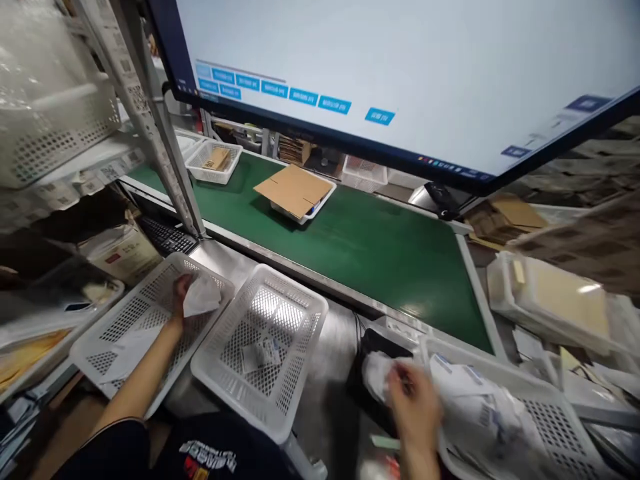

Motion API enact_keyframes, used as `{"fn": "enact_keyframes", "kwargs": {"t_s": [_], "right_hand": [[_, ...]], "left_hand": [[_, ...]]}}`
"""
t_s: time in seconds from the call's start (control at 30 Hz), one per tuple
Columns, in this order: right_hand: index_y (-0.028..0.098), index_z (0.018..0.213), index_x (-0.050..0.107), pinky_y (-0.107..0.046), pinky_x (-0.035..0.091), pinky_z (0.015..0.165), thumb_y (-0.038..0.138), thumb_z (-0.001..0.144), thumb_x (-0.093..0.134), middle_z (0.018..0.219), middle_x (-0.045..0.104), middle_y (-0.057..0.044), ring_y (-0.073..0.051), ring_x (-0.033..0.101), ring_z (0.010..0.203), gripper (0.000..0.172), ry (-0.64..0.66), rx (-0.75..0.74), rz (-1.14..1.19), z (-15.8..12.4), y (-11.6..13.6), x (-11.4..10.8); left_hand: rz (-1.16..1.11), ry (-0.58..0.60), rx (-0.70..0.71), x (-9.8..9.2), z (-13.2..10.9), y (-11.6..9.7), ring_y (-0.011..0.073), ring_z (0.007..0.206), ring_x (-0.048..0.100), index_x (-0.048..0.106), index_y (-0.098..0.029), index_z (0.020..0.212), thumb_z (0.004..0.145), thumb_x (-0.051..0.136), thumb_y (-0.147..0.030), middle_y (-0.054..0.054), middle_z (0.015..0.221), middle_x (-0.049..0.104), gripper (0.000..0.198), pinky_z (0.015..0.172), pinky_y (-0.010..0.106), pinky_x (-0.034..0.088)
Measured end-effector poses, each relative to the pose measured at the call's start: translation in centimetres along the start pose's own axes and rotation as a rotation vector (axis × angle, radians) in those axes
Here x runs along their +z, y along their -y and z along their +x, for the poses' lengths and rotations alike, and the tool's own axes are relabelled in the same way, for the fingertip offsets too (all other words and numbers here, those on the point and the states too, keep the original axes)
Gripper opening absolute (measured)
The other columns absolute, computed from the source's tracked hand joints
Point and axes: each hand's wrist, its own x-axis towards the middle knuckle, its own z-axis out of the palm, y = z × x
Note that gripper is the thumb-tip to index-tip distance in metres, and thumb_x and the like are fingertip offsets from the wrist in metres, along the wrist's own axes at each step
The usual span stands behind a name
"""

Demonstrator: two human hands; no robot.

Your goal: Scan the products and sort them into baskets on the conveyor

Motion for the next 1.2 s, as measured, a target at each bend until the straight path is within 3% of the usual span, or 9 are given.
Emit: {"fn": "enact_keyframes", "kwargs": {"t_s": [0.1, 0.23, 0.33, 0.47, 0.63, 0.8, 1.03, 1.13, 1.2], "right_hand": [[0.028, 0.083, 0.064, -0.071, 0.053, 0.099, 0.053, 0.076, 0.058, 0.088, 0.07, -0.022, -0.051, 0.071, 0.106, 0.027, -0.374, 0.123, -0.313, 7.6, -6.5, -9.2], [0.016, 0.115, 0.077, -0.078, 0.044, 0.106, 0.061, 0.073, 0.062, 0.14, 0.062, -0.04, -0.06, 0.055, 0.141, 0.063, -0.137, 0.336, -0.507, 9.4, -5.8, -13.4], [0.013, 0.14, 0.067, -0.067, 0.05, 0.113, 0.071, 0.079, 0.064, 0.148, 0.063, -0.03, -0.047, 0.063, 0.137, 0.084, 0.077, 0.188, -0.163, 4.0, 1.9, -8.6], [0.023, 0.149, 0.064, -0.046, 0.062, 0.097, 0.063, 0.084, 0.08, 0.143, 0.07, -0.017, -0.03, 0.076, 0.11, 0.078, 0.67, 0.001, 0.193, -5.0, 12.6, 2.8], [0.019, 0.094, 0.076, -0.031, 0.052, 0.081, 0.026, 0.097, 0.063, 0.09, 0.078, -0.005, -0.022, 0.072, 0.086, 0.015, 0.736, 0.204, 0.173, -10.3, 15.6, 11.2], [0.02, 0.077, 0.068, -0.026, 0.039, 0.066, 0.031, 0.099, 0.059, 0.069, 0.065, 0.001, -0.018, 0.061, 0.071, 0.026, 0.771, 0.262, 0.224, -12.2, 14.8, 11.7], [0.022, 0.079, 0.068, -0.03, 0.033, 0.071, 0.038, 0.11, 0.051, 0.079, 0.072, -0.004, -0.021, 0.063, 0.077, 0.039, 0.807, 0.196, 0.01, -14.1, 17.0, 7.9], [0.022, 0.08, 0.07, -0.031, 0.034, 0.072, 0.036, 0.112, 0.05, 0.084, 0.076, -0.007, -0.024, 0.069, 0.083, 0.04, 0.88, 0.162, -0.12, -14.7, 17.5, 7.1], [0.021, 0.084, 0.073, -0.031, 0.039, 0.074, 0.037, 0.113, 0.047, 0.087, 0.079, -0.008, -0.026, 0.072, 0.086, 0.043, 0.909, 0.134, -0.135, -15.0, 17.6, 7.1]], "left_hand": [[-0.166, 0.077, 0.063, 1.1, -2.6, -3.0, 0.0402, 0.131, 0.066, 0.065, -0.016, 0.111, 0.082, 0.07, -0.05, 0.022, 0.128, 0.069, 0.044, 0.116, 0.06, 0.055], [-0.374, 0.32, 0.081, 3.8, -7.1, -8.5, 0.037, 0.139, 0.064, 0.07, -0.021, 0.121, 0.071, 0.084, -0.043, 0.016, 0.138, 0.07, 0.057, 0.126, 0.056, 0.049], [-0.447, 0.523, -0.044, 6.2, -10.8, -12.1, 0.0383, 0.129, 0.071, 0.069, -0.02, 0.122, 0.062, 0.091, -0.035, 0.017, 0.135, 0.074, 0.065, 0.119, 0.059, 0.056], [-0.409, 0.776, -0.212, 7.6, -14.8, -14.1, 0.0358, 0.104, 0.079, 0.075, -0.016, 0.107, 0.07, 0.085, -0.035, 0.016, 0.109, 0.082, 0.042, 0.1, 0.057, 0.065], [-0.322, 0.931, -0.26, 5.6, -15.6, -12.3, 0.0298, 0.105, 0.078, 0.076, -0.017, 0.103, 0.068, 0.081, -0.03, 0.011, 0.108, 0.084, 0.038, 0.1, 0.043, 0.063], [-0.13, 0.888, -0.219, 2.3, -14.6, -11.0, 0.0265, 0.086, 0.073, 0.07, -0.018, 0.082, 0.088, 0.063, -0.04, 0.01, 0.085, 0.077, 0.024, 0.079, 0.034, 0.054], [0.272, 0.927, -0.017, -3.4, -14.6, -13.5, 0.0247, 0.078, 0.067, 0.061, -0.023, 0.072, 0.093, 0.061, -0.044, 0.006, 0.075, 0.07, 0.03, 0.068, 0.032, 0.035], [0.188, 1.003, -0.062, -6.4, -12.3, -10.0, 0.0248, 0.085, 0.072, 0.072, -0.022, 0.089, 0.094, 0.064, -0.053, 0.006, 0.091, 0.078, 0.032, 0.077, 0.033, 0.048], [0.21, 0.868, -0.135, -8.5, -10.0, -5.6, 0.029, 0.104, 0.074, 0.076, -0.019, 0.114, 0.096, 0.063, -0.055, 0.012, 0.116, 0.08, 0.042, 0.096, 0.038, 0.054]]}}
